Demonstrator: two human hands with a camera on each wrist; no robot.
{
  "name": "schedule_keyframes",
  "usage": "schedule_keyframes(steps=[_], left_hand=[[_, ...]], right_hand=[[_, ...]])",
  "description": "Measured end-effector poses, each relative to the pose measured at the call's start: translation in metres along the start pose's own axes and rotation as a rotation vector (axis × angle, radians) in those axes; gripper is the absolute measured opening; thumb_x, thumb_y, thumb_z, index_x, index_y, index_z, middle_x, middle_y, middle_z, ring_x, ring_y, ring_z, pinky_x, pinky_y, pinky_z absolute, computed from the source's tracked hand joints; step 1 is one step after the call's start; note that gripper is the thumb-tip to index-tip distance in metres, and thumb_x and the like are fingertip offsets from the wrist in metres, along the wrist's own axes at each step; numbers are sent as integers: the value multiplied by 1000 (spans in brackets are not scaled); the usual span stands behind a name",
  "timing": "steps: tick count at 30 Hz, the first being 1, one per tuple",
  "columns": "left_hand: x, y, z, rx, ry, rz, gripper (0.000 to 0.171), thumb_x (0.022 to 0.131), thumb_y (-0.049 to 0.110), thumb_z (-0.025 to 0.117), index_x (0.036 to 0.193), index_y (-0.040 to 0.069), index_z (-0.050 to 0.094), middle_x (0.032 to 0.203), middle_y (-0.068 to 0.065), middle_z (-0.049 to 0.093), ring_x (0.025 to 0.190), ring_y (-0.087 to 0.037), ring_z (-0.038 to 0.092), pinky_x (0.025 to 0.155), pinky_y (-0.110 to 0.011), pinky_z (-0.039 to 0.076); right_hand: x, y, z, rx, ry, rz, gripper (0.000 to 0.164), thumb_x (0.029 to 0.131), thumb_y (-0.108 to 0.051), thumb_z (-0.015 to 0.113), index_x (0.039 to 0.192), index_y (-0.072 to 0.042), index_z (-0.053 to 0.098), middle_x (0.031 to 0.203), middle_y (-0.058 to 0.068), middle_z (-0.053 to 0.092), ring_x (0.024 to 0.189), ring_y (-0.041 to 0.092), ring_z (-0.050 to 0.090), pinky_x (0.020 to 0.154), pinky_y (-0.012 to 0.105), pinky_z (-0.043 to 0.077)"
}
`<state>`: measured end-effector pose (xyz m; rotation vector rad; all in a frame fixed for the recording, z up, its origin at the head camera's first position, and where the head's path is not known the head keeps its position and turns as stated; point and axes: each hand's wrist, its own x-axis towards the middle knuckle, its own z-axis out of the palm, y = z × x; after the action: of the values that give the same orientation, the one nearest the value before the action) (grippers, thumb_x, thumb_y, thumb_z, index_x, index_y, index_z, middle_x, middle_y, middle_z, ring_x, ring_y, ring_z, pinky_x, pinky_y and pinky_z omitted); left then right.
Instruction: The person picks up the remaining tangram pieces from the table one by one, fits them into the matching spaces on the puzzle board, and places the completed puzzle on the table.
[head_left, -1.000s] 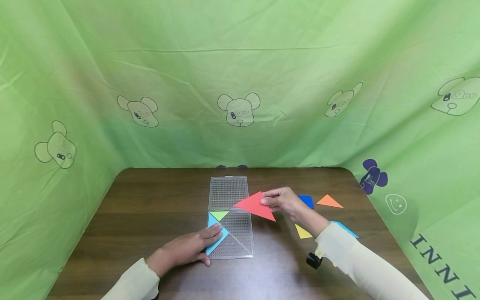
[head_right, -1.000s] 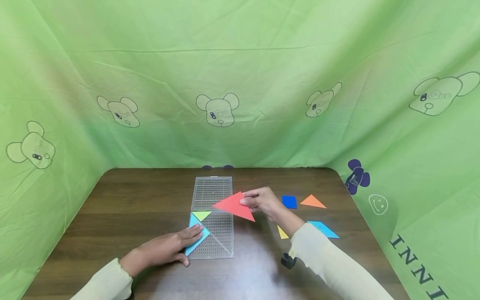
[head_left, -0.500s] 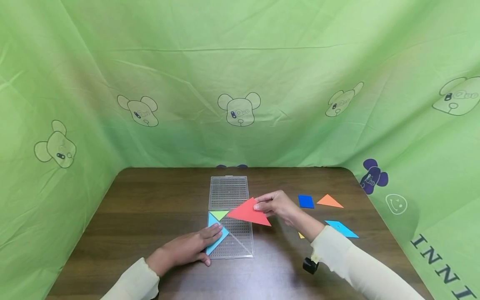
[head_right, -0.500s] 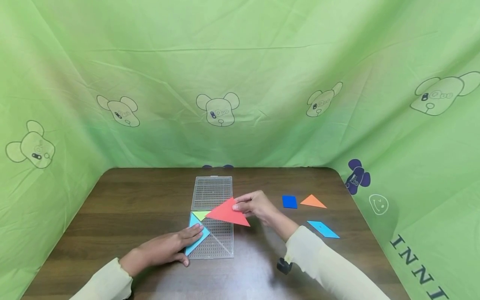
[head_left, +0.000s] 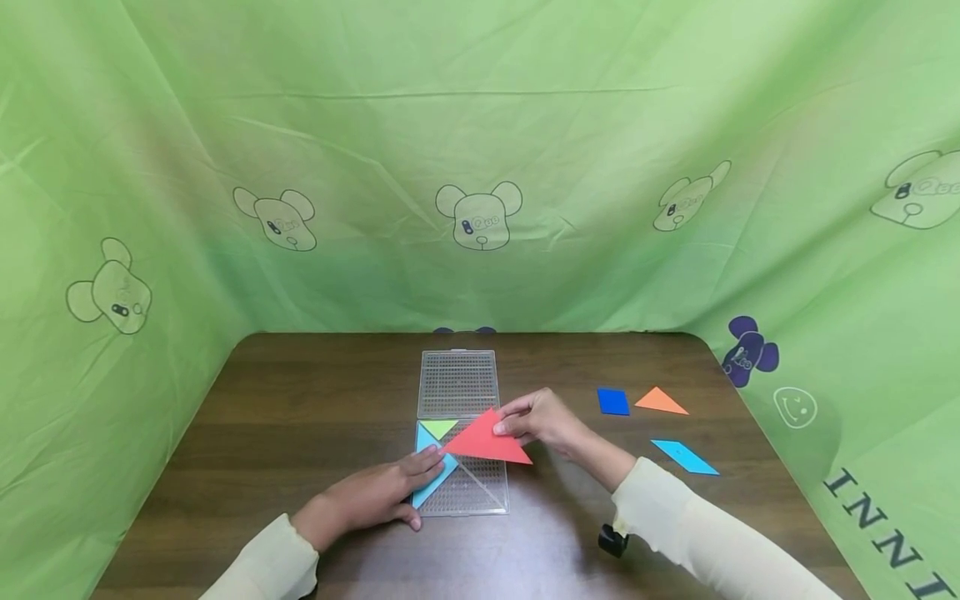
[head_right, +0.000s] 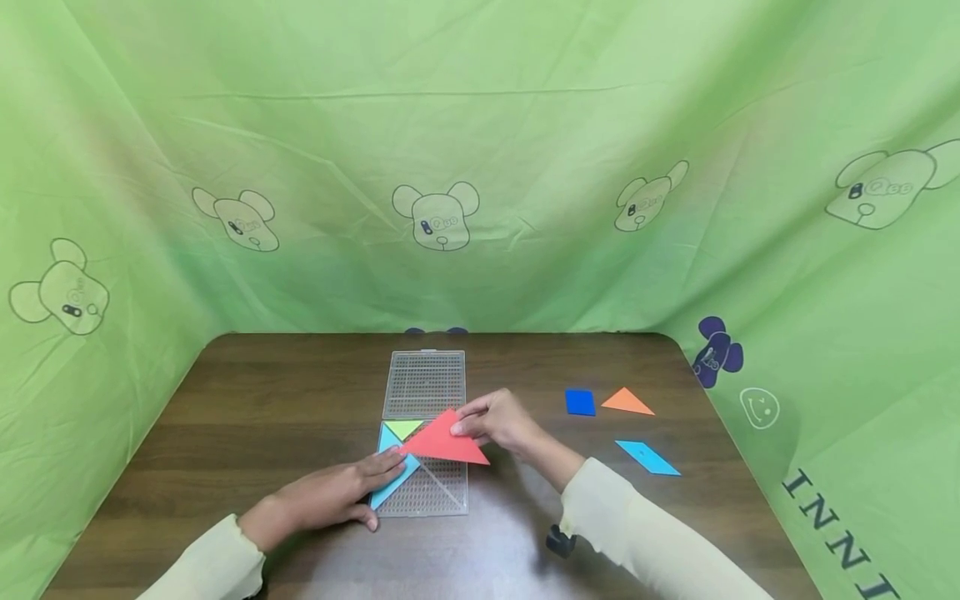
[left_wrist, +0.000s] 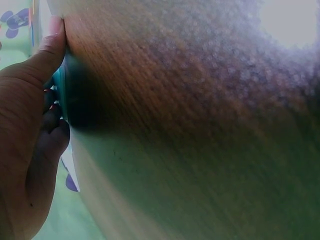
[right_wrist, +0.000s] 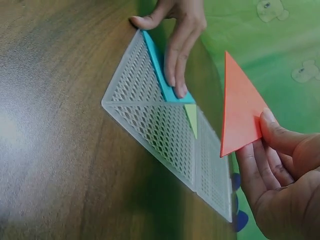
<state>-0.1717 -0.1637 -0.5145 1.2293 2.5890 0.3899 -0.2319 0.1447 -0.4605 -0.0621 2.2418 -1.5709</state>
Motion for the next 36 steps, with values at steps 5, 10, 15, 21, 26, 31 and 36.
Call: schedule_keyframes(steps=[5,10,15,21,26,31,36], left_hand=[[0,0,0,9,8,1,85,91,53,64,158,7,39,167,-15,33,153,-32,37,113,-45,46],[1,-1,-1,15,16,5,84,91,54,65,156,6,42,166,-15,34,152,-33,38,112,-45,47],[0,-2,0,-6,23,18,84,91,54,65,157,8,40,167,-14,34,152,-34,38,110,-46,48],[0,-3,1,-16,32,30,87,91,52,67,158,5,37,167,-14,33,152,-33,38,110,-43,49],[0,-4,0,-11,39,40,87,90,50,68,156,2,40,166,-16,34,152,-33,38,112,-42,47],[-1,-5,1,-17,40,45,84,90,49,68,156,5,42,167,-15,33,152,-33,38,112,-42,47],[-2,-5,1,-17,45,53,82,91,48,68,156,5,42,167,-15,33,152,-33,38,112,-43,47]], right_hand=[[0,3,7,-6,-15,-2,30,79,-8,88,105,3,79,93,14,80,74,15,76,70,37,63],[-1,8,15,-6,-42,-18,27,80,-6,87,104,4,79,92,15,80,73,14,76,68,36,63],[-3,11,23,-10,-63,-40,25,80,-5,87,102,4,80,91,14,80,72,13,75,67,35,63],[-4,12,30,-47,-58,-63,24,79,-6,88,100,3,80,90,14,80,71,14,75,64,34,62],[-6,14,35,-60,-71,-77,21,79,-5,88,97,2,81,88,14,80,69,14,75,63,33,62],[-8,18,40,-75,-76,-96,20,78,-5,88,95,2,81,86,14,80,67,12,74,61,31,61],[-10,21,46,-86,-74,-94,20,77,-4,88,95,2,81,86,14,80,66,12,74,61,31,61]])
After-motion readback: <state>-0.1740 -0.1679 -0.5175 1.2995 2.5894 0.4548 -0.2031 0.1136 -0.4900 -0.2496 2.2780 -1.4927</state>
